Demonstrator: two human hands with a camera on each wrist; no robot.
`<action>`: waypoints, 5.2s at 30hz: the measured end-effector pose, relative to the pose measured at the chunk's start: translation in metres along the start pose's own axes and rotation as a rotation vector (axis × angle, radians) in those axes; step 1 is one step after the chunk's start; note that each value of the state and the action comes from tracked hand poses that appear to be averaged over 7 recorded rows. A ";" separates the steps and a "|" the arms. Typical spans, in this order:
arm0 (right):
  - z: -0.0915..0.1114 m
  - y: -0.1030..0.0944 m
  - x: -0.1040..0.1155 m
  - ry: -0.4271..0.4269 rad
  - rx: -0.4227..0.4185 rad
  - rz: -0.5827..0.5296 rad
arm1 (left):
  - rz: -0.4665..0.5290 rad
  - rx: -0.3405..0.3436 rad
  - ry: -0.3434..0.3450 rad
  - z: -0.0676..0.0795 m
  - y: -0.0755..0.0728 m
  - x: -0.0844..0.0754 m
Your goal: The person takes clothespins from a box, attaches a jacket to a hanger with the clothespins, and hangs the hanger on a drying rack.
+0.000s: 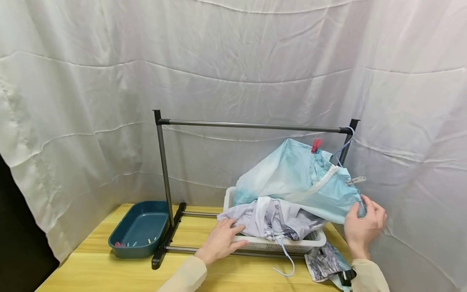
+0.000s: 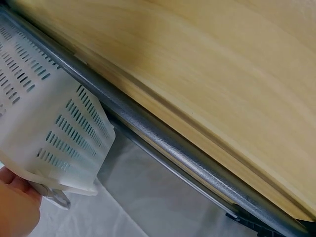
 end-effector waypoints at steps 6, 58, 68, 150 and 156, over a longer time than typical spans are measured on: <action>0.013 0.013 0.018 -0.296 0.050 -0.067 | 0.002 -0.032 0.022 -0.001 0.000 0.001; 0.091 0.049 -0.002 -0.161 0.782 -0.148 | 0.163 -0.426 0.045 -0.033 -0.028 0.030; 0.084 0.044 0.002 0.086 0.839 -0.080 | 0.231 -0.395 -0.049 -0.048 -0.051 0.050; 0.063 0.063 0.048 -0.174 0.639 -0.139 | 0.673 -0.267 -0.654 -0.041 -0.068 0.133; 0.065 0.063 0.045 -0.117 0.658 -0.141 | 0.660 -0.200 -0.675 -0.034 -0.061 0.142</action>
Point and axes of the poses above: each hand's wrist, its own z-axis away from the middle knuckle, its own y-axis out of the palm, x = y × z, the point moved 2 cm from there along -z, towards the middle knuckle, and after that the axes turned 9 degrees about -y, right-handed, at the moved point
